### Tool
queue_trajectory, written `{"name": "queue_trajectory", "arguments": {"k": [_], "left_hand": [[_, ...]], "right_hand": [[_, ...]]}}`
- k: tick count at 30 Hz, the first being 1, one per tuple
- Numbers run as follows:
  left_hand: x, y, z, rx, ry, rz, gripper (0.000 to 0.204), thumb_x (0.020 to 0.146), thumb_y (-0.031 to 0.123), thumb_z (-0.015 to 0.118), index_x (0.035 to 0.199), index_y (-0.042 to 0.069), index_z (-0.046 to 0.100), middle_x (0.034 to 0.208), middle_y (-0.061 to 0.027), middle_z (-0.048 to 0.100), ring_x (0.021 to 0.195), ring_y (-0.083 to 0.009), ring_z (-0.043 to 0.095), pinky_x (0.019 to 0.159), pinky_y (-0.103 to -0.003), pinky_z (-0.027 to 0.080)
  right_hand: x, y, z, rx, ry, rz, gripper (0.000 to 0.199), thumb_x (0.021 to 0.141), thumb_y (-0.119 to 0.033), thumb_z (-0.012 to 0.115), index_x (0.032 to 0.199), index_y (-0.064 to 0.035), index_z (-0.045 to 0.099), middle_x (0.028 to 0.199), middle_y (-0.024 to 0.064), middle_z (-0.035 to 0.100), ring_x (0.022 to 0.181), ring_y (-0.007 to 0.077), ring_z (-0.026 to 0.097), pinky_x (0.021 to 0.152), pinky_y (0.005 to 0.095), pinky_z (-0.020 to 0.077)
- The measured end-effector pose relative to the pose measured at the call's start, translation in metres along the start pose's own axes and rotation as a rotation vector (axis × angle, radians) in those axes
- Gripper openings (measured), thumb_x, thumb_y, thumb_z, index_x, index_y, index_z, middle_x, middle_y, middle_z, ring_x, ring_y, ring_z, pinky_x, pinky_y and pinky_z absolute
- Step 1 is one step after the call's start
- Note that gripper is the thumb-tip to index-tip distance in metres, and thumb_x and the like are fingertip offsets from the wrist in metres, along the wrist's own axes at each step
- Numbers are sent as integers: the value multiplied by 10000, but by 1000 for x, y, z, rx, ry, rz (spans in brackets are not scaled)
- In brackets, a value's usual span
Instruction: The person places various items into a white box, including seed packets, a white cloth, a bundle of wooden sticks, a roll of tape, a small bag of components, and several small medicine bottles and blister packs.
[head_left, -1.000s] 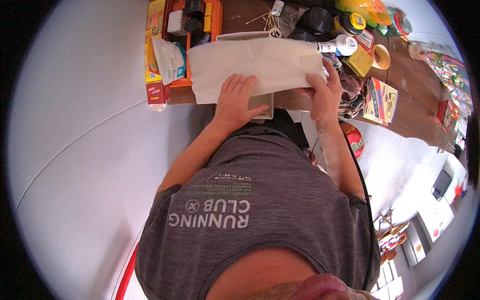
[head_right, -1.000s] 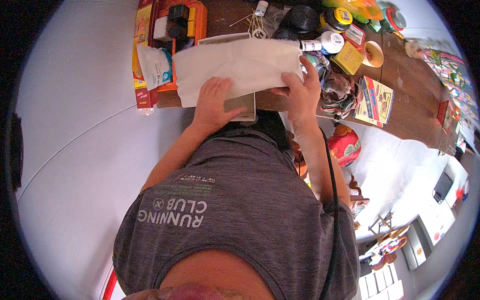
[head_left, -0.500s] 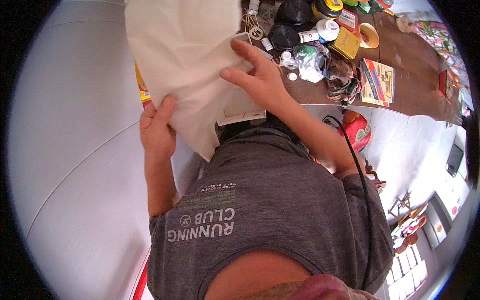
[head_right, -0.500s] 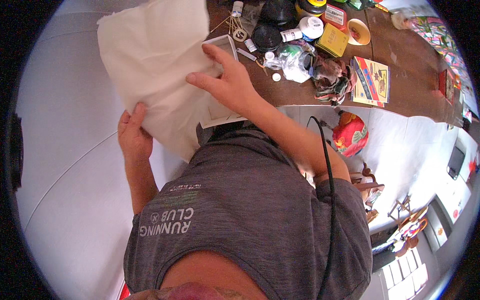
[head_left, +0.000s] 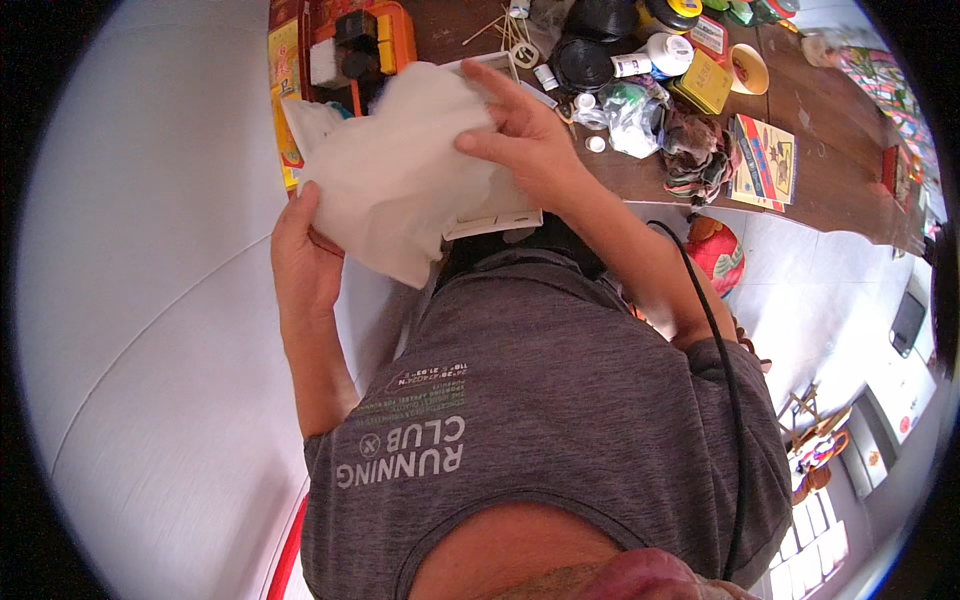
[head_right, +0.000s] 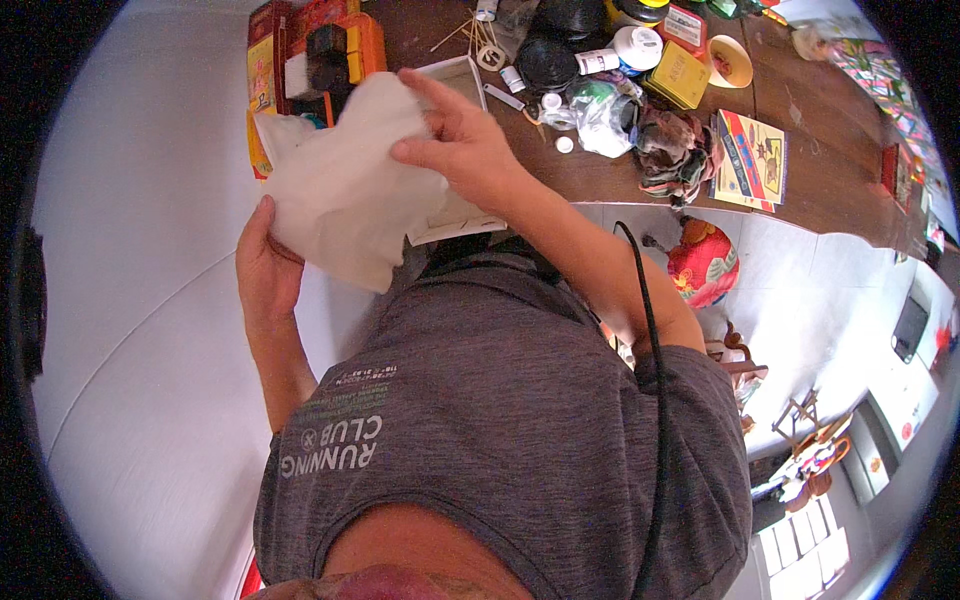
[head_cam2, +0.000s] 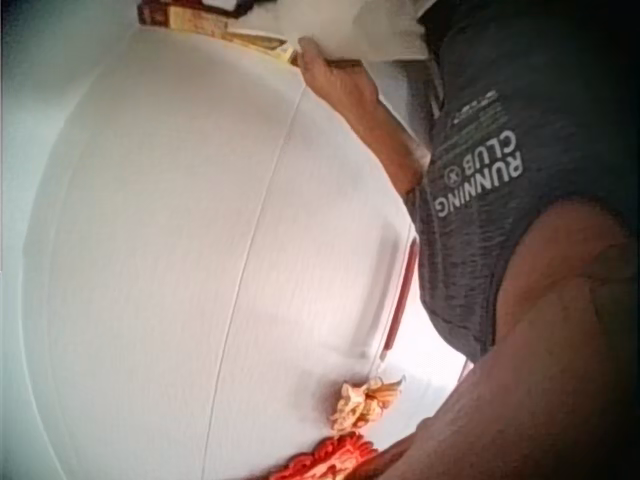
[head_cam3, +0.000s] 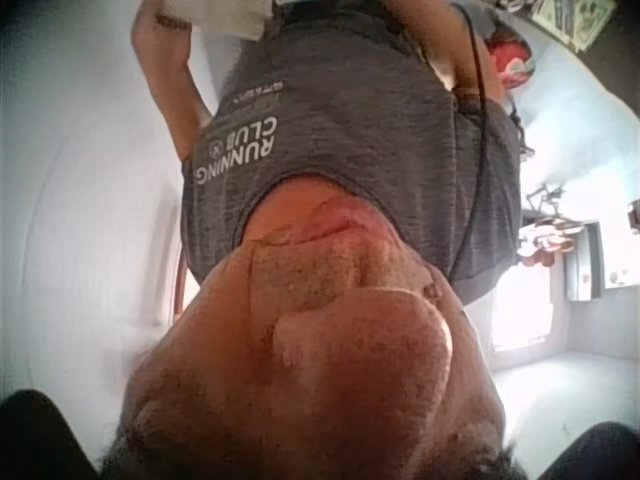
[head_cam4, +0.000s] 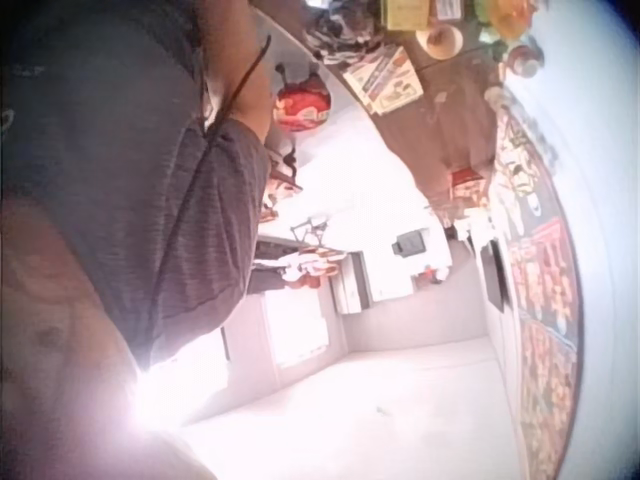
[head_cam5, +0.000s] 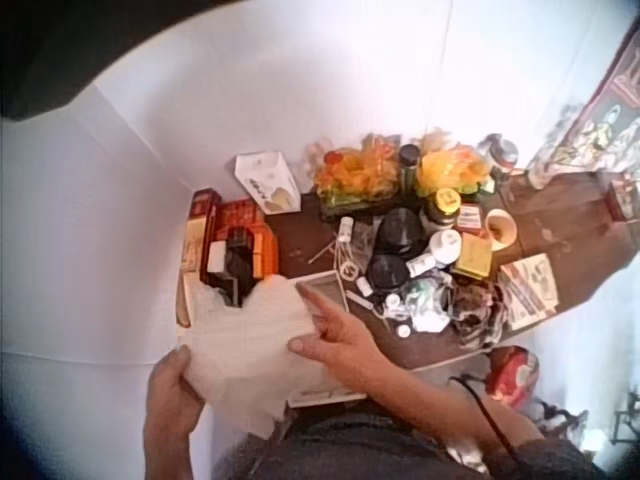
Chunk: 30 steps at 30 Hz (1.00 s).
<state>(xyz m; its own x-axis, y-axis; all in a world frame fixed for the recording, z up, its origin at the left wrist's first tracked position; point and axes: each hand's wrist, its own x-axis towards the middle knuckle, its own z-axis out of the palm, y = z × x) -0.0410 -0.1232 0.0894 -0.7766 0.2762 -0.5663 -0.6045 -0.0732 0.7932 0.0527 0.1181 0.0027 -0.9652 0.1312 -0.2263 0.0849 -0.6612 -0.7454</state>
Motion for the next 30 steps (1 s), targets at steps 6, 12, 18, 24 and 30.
{"name": "queue_trajectory", "arguments": {"k": [6, 12, 18, 24, 30], "left_hand": [[-9, -5, -3, 254, -134, 135, 869, 852, 55, 759, 1559, -37, 263, 1349, -183, 614, 1230, -258, 606, 1051, -380, 478], [-18, -23, -7, 804, -241, 380, 655, 819, 18, 790, 1407, -15, 504, 1222, -139, 683, 1177, -238, 637, 1036, -358, 484], [-15, -10, 7, 1044, -240, 399, 259, 926, 126, 695, 1162, 18, 686, 1042, -88, 719, 934, -160, 671, 827, -306, 523], [21, -9, 19, 628, -176, 336, 198, 978, 176, 665, 1100, 21, 673, 949, -75, 704, 804, -119, 691, 732, -268, 537], [7, -9, 19, 929, -251, 1063, 204, 849, -56, 606, 1040, 14, 618, 1042, -148, 672, 1108, -319, 679, 944, -387, 519]], "right_hand": [[-24, -33, -8, -414, -44, -94, 669, 856, 28, 734, 1474, -18, 480, 1361, 115, 584, 1197, 190, 595, 1021, 331, 496], [-54, -58, -1, -1136, 0, -342, 494, 807, -1, 746, 1282, -64, 629, 1125, 130, 660, 1045, 274, 658, 901, 324, 517], [-57, -68, -8, -1274, 84, -475, 189, 811, 40, 720, 984, -33, 700, 1133, 120, 644, 966, 270, 665, 818, 325, 532], [-25, -87, -14, -1131, 78, -482, 209, 873, 83, 670, 1068, 12, 657, 1290, 129, 663, 1068, 165, 666, 878, 287, 539], [-41, -92, -20, -1108, -31, -780, 300, 769, 152, 584, 1030, 6, 607, 1200, 160, 692, 1161, 303, 665, 970, 370, 524]]}}
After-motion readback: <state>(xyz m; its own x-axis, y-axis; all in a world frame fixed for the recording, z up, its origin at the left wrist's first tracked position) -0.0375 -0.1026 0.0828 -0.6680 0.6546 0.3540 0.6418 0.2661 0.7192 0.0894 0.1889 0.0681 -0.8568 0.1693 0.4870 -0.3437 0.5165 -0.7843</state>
